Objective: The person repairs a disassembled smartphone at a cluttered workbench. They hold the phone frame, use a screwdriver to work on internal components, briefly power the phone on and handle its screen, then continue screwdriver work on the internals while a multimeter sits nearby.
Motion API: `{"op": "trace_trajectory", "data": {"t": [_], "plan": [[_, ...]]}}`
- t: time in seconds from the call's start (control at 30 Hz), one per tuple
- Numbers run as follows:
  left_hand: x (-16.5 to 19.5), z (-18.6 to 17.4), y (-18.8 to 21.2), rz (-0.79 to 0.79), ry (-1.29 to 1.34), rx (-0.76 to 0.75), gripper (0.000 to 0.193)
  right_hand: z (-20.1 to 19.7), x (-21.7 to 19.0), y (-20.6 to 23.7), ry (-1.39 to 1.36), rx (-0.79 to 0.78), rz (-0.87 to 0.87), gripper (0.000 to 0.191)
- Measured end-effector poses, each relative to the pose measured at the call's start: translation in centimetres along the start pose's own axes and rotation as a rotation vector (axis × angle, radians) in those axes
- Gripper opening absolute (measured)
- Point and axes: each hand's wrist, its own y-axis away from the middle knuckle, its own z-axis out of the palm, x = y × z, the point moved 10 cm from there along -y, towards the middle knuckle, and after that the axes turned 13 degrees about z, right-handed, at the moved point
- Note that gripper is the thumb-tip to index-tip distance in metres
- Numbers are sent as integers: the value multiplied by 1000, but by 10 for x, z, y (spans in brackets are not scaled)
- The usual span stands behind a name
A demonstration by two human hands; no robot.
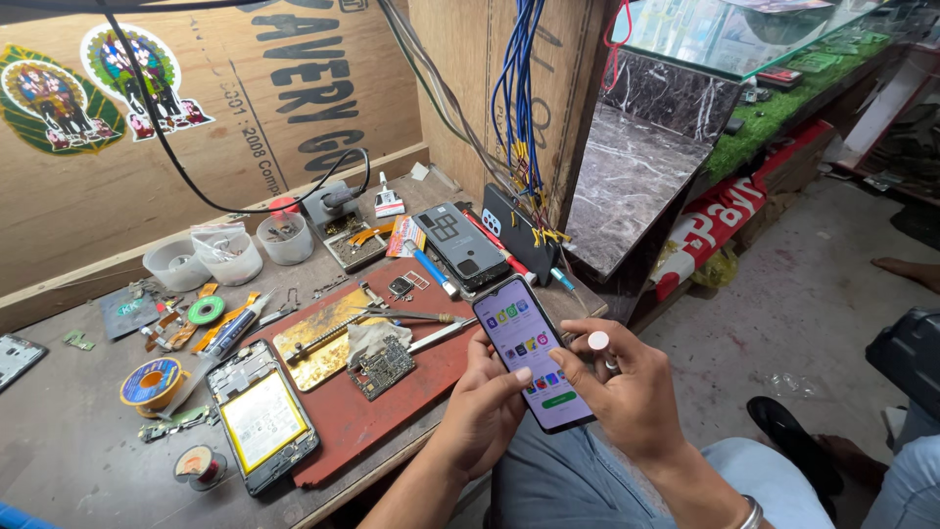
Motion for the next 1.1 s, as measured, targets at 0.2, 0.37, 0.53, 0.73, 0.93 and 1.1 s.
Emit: {"op": "trace_trajectory", "data": {"t": [0.2,0.37,0.53,0.73,0.93,1.1], "plan": [[0,1,1,-33,44,-16,80,4,8,-2,-15,-30,63,31],[-2,-3,1,-44,-6,-4,84,9,11,-7,-31,-101,54,25],[-1,0,1,-32,-16,-30,87,10,18,-5,-106,-112,79,26],[-1,0,2,-49,-22,-4,88,5,15,-5,-66,-53,33,31],[-1,0,2,-69,-47,-1,88,5,18,-5,-55,-47,29,28],[-3,-4,3,-112,-76,25,89,7,20,-6,-59,-66,18,24]]}}
